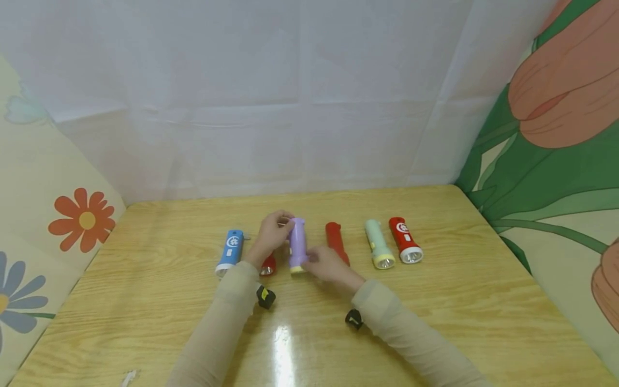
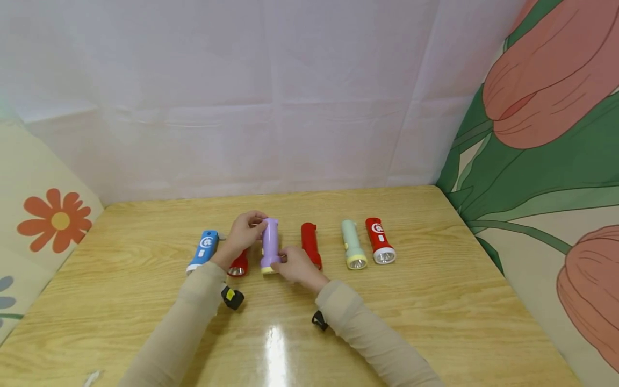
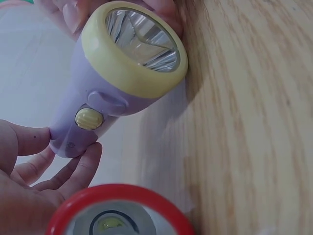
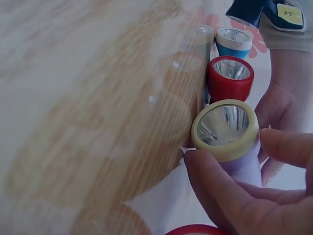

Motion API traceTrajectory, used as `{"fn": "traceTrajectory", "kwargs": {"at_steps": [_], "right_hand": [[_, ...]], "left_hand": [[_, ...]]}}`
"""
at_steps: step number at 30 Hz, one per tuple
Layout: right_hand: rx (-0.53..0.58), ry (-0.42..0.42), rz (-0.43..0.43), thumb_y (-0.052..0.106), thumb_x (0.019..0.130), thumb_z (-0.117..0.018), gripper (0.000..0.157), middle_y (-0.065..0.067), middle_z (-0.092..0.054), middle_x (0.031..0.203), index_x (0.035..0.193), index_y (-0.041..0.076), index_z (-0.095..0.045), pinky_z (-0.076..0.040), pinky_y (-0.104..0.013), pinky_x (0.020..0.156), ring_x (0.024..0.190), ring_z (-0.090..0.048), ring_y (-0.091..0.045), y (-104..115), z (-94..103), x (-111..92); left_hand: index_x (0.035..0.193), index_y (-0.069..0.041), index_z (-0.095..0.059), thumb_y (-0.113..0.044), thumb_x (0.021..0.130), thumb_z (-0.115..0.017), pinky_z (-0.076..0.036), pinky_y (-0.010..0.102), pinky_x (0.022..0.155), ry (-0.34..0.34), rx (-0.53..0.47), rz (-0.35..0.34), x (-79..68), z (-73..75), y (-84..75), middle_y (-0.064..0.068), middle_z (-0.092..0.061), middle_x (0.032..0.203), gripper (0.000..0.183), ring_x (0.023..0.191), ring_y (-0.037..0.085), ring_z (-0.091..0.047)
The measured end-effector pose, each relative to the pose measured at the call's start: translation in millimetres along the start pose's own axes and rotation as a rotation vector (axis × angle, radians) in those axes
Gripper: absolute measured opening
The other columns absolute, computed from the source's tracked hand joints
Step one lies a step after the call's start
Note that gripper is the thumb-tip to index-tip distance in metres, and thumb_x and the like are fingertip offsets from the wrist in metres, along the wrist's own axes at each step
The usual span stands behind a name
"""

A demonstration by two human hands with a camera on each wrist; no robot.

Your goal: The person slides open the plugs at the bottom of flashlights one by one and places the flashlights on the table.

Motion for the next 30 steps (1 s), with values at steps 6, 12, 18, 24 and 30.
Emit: {"fn": "traceTrajectory", "kwargs": {"at_steps": [6,12,18,24,30], "right_hand": [[0.021,-0.028,-0.023,0.014,0.088,-0.061,0.037,-0.017,-0.063,0.106,0.118,-0.006,-0.056,-0.050,-0.033,0.074,0.084,-0.058,-0.020,2.7,0.3,-0.5],[-0.027,-0.053,-0.003,0.013,0.087,-0.061,0.035,-0.018,-0.063,0.106,0.116,-0.006,-0.057,-0.049,-0.038,0.083,0.095,-0.058,-0.024,3.1,-0.3,1.5],[-0.047,-0.068,0.017,0.012,0.087,-0.062,0.032,-0.017,-0.064,0.104,0.114,-0.005,-0.058,-0.048,-0.040,0.084,0.097,-0.059,-0.027,4.3,-0.5,2.3],[-0.057,-0.079,0.074,0.009,0.086,-0.062,0.033,-0.017,-0.064,0.104,0.115,-0.005,-0.057,-0.048,-0.040,0.085,0.097,-0.059,-0.028,8.0,-0.9,1.7],[-0.063,-0.096,0.092,0.007,0.084,-0.063,0.034,-0.016,-0.064,0.101,0.115,-0.006,-0.057,-0.050,-0.039,0.083,0.093,-0.061,-0.027,11.8,-1.0,0.8]], "left_hand": [[0.108,0.003,-0.057,-0.007,0.091,-0.054,-0.055,0.038,0.073,0.001,0.002,0.001,-2.2,0.5,-1.6,0.025,-0.058,0.111,0.020,0.098,0.036,-0.058],[0.109,0.002,-0.058,-0.008,0.090,-0.054,-0.054,0.039,0.073,-0.008,0.005,0.006,-2.1,0.2,-2.6,0.024,-0.058,0.112,0.022,0.099,0.035,-0.058],[0.115,0.004,-0.055,-0.006,0.090,-0.054,-0.054,0.040,0.075,-0.014,-0.026,0.005,-3.8,0.6,-6.6,0.025,-0.057,0.113,0.027,0.097,0.036,-0.059],[0.114,0.009,-0.056,-0.005,0.090,-0.053,-0.054,0.037,0.073,-0.080,-0.056,0.003,-4.6,3.1,-10.3,0.026,-0.060,0.106,0.027,0.088,0.035,-0.062],[0.109,0.010,-0.058,-0.005,0.091,-0.052,-0.055,0.034,0.071,-0.148,-0.129,0.044,-5.5,5.7,-11.0,0.026,-0.061,0.101,0.025,0.086,0.034,-0.062]]}}
Point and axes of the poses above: each hand's wrist, its own x-axis towards the middle knuckle, its own z-axis out of the back of the hand, y = z × x, the point moved 4 cm from there along x, towards the middle knuckle
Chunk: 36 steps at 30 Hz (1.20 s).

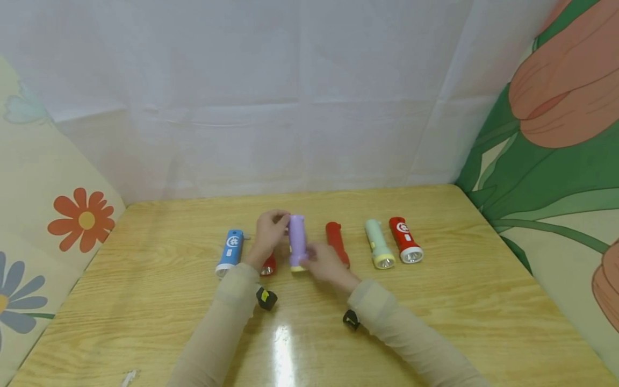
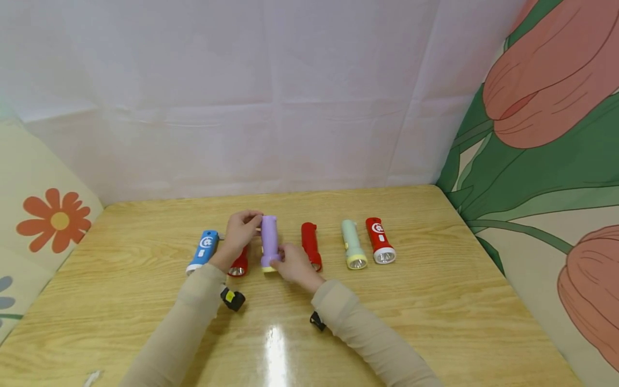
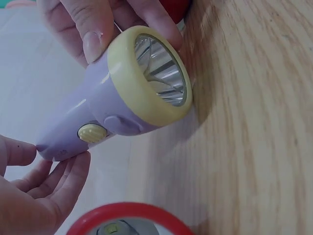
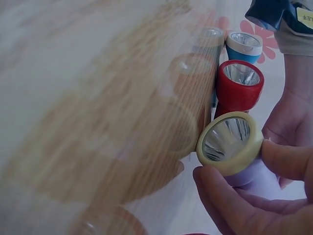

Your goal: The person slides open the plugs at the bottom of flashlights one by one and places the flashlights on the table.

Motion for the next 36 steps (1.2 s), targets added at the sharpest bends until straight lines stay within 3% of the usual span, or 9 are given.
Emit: {"fn": "traceTrajectory", "kwargs": {"at_steps": [10,25,36], "right_hand": [[-0.039,-0.007,0.038,0.007,0.084,-0.063,0.037,-0.020,-0.063,0.104,0.117,-0.008,-0.055,-0.050,-0.040,0.082,0.094,-0.061,-0.030,2.7,1.5,-0.5],[-0.048,-0.012,-0.003,0.008,0.085,-0.063,0.041,-0.022,-0.059,0.113,0.121,-0.007,-0.051,-0.049,-0.042,0.085,0.098,-0.060,-0.032,1.0,1.4,-1.3],[-0.055,-0.015,0.016,0.007,0.085,-0.063,0.041,-0.024,-0.058,0.114,0.121,-0.008,-0.051,-0.049,-0.043,0.085,0.100,-0.059,-0.033,2.0,1.2,-1.0]], "left_hand": [[0.104,0.008,-0.061,-0.009,0.090,-0.055,-0.055,0.036,0.072,-0.025,-0.034,0.003,-1.3,2.3,-1.6,0.023,-0.061,0.098,0.022,0.083,0.031,-0.063],[0.102,0.008,-0.060,-0.008,0.089,-0.056,-0.055,0.032,0.070,-0.005,-0.076,-0.012,-2.4,1.1,-6.6,0.023,-0.061,0.101,0.021,0.085,0.028,-0.061],[0.099,0.008,-0.060,-0.007,0.088,-0.056,-0.055,0.032,0.069,-0.011,-0.069,-0.035,-2.8,1.4,-7.9,0.022,-0.061,0.100,0.018,0.083,0.026,-0.060]]}}
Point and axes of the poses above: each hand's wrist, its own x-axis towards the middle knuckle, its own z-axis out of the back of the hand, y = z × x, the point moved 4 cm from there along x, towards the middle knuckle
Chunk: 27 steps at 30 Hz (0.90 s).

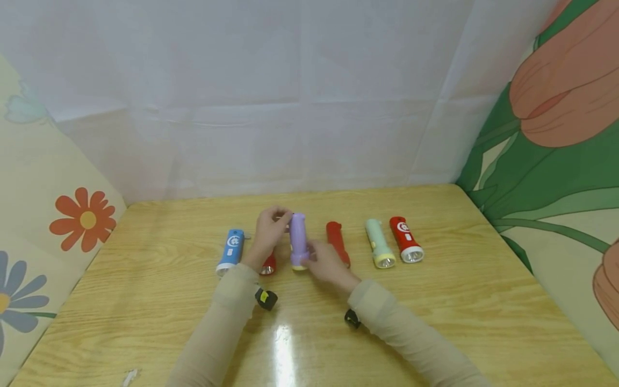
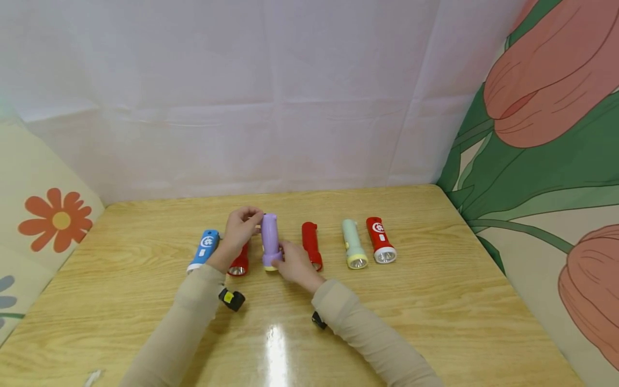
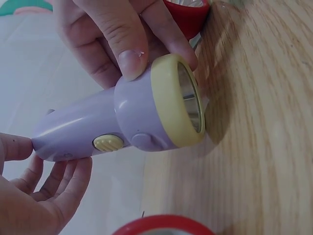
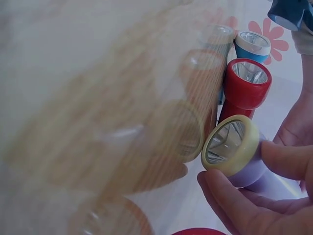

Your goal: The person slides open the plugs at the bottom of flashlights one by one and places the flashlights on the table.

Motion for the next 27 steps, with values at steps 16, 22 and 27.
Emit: {"fn": "traceTrajectory", "kwargs": {"at_steps": [16,22,27], "right_hand": [[-0.011,-0.003,0.051,0.005,0.084,-0.062,0.042,-0.023,-0.058,0.115,0.122,-0.007,-0.050,-0.048,-0.043,0.086,0.101,-0.059,-0.033,1.7,0.3,0.5],[-0.009,-0.003,0.034,0.005,0.084,-0.062,0.042,-0.023,-0.058,0.116,0.123,-0.007,-0.050,-0.048,-0.043,0.087,0.102,-0.058,-0.033,0.4,-0.2,0.6],[-0.010,-0.005,0.032,0.005,0.084,-0.062,0.043,-0.022,-0.058,0.116,0.124,-0.006,-0.050,-0.048,-0.044,0.087,0.102,-0.058,-0.034,0.1,0.3,0.9]], "left_hand": [[0.095,0.006,-0.059,-0.004,0.087,-0.056,-0.055,0.031,0.070,-0.018,-0.009,-0.024,-5.4,0.8,-3.5,0.019,-0.061,0.098,0.013,0.084,0.023,-0.059],[0.095,0.005,-0.059,-0.006,0.087,-0.056,-0.055,0.031,0.071,-0.014,-0.014,-0.027,-7.1,1.4,-3.8,0.018,-0.060,0.099,0.014,0.088,0.026,-0.060],[0.094,0.006,-0.059,-0.004,0.086,-0.057,-0.055,0.031,0.071,-0.014,-0.031,-0.040,-7.8,0.8,-3.9,0.018,-0.061,0.098,0.012,0.087,0.026,-0.060]]}}
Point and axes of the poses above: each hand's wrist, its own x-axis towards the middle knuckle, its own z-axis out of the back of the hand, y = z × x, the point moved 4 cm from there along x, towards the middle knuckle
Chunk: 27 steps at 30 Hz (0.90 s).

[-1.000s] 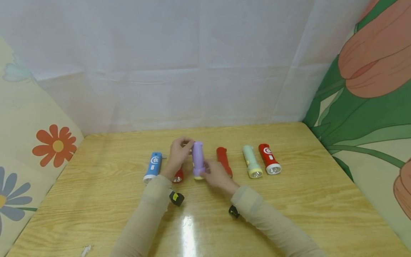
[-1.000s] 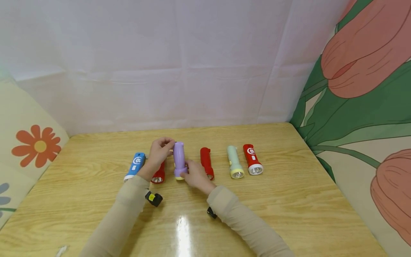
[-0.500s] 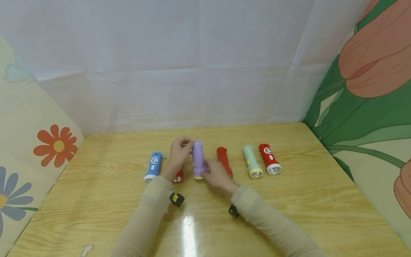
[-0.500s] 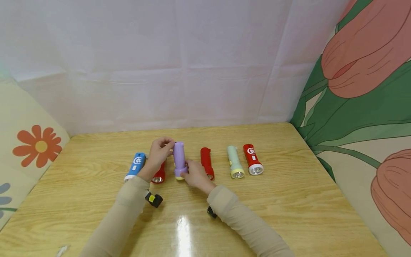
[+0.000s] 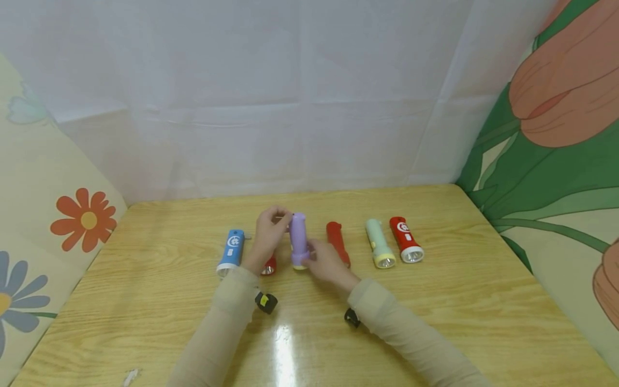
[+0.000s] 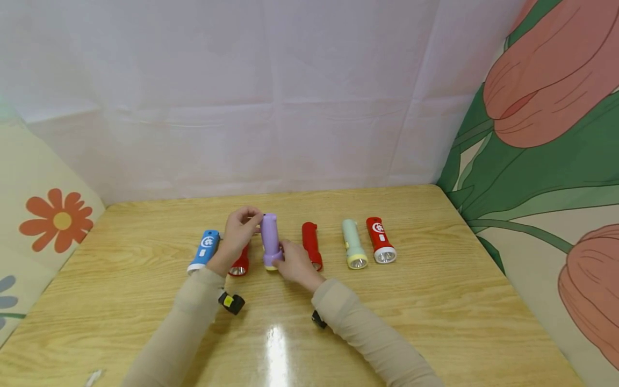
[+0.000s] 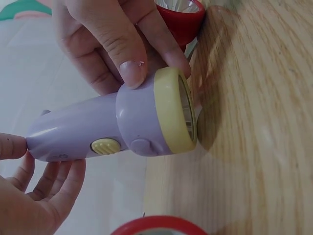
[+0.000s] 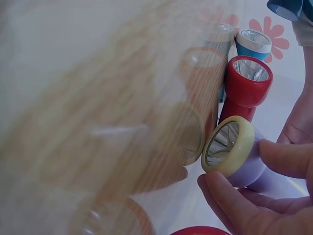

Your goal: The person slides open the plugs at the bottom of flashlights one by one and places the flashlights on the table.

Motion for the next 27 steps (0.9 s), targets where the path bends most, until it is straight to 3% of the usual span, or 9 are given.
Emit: {"fn": "traceTrajectory", "kwargs": {"at_steps": [22,27], "right_hand": [[0.057,0.034,-0.097,0.007,0.084,-0.063,0.047,-0.019,-0.057,0.120,0.127,-0.003,-0.047,-0.045,-0.045,0.091,0.107,-0.056,-0.031,0.3,-1.1,0.9],[0.046,0.039,-0.083,0.008,0.084,-0.064,0.044,-0.019,-0.059,0.116,0.124,-0.004,-0.050,-0.045,-0.044,0.090,0.104,-0.056,-0.030,0.3,-1.4,1.1]], "left_hand": [[0.091,0.005,-0.060,-0.004,0.086,-0.059,-0.054,0.036,0.073,-0.002,0.029,-0.120,-11.3,3.5,-5.4,0.017,-0.062,0.095,0.010,0.088,0.028,-0.060],[0.090,0.005,-0.060,-0.004,0.086,-0.059,-0.053,0.031,0.072,0.009,0.040,-0.138,-13.2,3.9,-5.6,0.017,-0.062,0.096,0.010,0.089,0.027,-0.060]]}}
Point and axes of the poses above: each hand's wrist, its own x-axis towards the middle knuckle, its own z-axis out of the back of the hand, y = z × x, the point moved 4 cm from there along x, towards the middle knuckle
